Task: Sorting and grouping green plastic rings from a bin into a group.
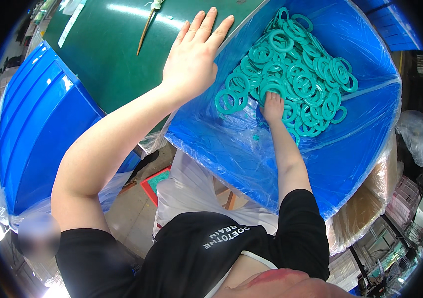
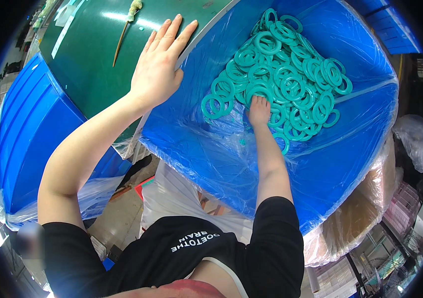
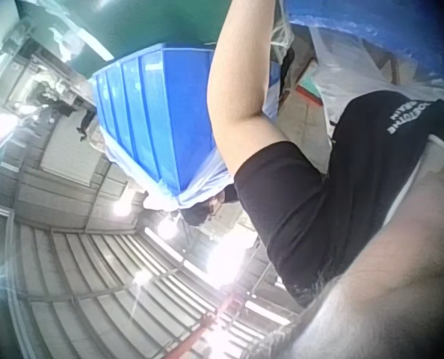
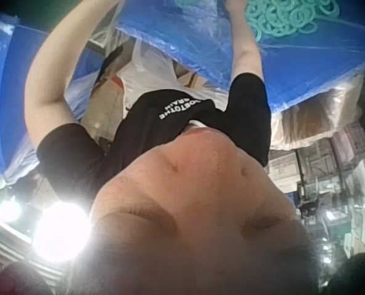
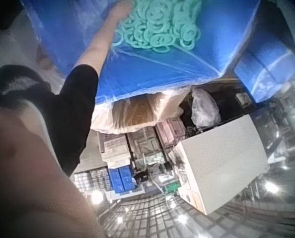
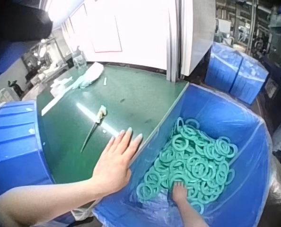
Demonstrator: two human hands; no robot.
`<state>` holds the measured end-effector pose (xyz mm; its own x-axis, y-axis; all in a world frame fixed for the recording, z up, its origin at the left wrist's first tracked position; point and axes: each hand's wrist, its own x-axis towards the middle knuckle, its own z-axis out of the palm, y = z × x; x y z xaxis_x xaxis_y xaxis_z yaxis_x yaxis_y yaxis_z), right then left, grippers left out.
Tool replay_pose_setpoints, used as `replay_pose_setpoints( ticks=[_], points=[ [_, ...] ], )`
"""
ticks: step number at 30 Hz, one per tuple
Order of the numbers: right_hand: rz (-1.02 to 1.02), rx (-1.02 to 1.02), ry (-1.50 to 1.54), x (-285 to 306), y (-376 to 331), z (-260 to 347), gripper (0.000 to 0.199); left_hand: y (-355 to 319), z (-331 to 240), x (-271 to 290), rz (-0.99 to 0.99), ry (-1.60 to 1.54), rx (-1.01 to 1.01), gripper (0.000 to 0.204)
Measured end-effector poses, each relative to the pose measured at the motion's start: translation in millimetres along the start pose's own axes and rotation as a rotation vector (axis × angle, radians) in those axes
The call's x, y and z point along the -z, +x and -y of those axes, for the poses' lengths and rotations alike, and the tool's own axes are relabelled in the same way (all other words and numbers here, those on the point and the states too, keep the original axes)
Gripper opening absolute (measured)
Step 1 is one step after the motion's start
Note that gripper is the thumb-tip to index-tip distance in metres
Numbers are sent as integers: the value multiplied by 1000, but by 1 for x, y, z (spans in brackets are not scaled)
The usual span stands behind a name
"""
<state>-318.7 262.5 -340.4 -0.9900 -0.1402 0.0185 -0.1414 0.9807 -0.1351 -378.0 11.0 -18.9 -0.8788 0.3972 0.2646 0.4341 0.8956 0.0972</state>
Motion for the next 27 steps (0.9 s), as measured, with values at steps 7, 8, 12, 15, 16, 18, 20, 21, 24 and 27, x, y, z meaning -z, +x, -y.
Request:
replay_pose_setpoints(
  ticks=[7, 8, 12, 15, 16, 18, 20, 21, 24, 27],
  points=[
    [114, 65, -29, -20, -8, 12, 48, -2, 2, 1, -6, -11, 12, 84],
    [102, 108, 51, -10, -9, 16, 46, -1, 2, 2, -7, -1, 12, 84],
    [26, 164, 164, -21, -9, 21, 42, -1, -5, 9, -23, 15, -10, 84],
    [-108, 163, 84, -35, -2, 24, 39, 3, -8, 6, -38, 7, -15, 84],
    [-17, 142, -27, -39, 2, 25, 36, 4, -9, 6, -34, 7, -13, 84],
    [73, 115, -146, -43, 4, 19, 33, 7, -13, 5, -33, 1, -14, 83],
    [184, 122, -113, -35, 6, 30, 30, 3, -9, 5, -33, 6, -6, 81],
    [184, 126, -111, -29, 6, 31, 30, 1, -6, 2, -33, 9, -3, 81],
    [257, 27, 17, 5, -1, 49, 36, -4, 4, 1, -35, 21, 22, 79],
    [183, -607, 488, 6, -11, 47, 31, 0, -6, 8, -42, 21, -4, 78]
  ],
)
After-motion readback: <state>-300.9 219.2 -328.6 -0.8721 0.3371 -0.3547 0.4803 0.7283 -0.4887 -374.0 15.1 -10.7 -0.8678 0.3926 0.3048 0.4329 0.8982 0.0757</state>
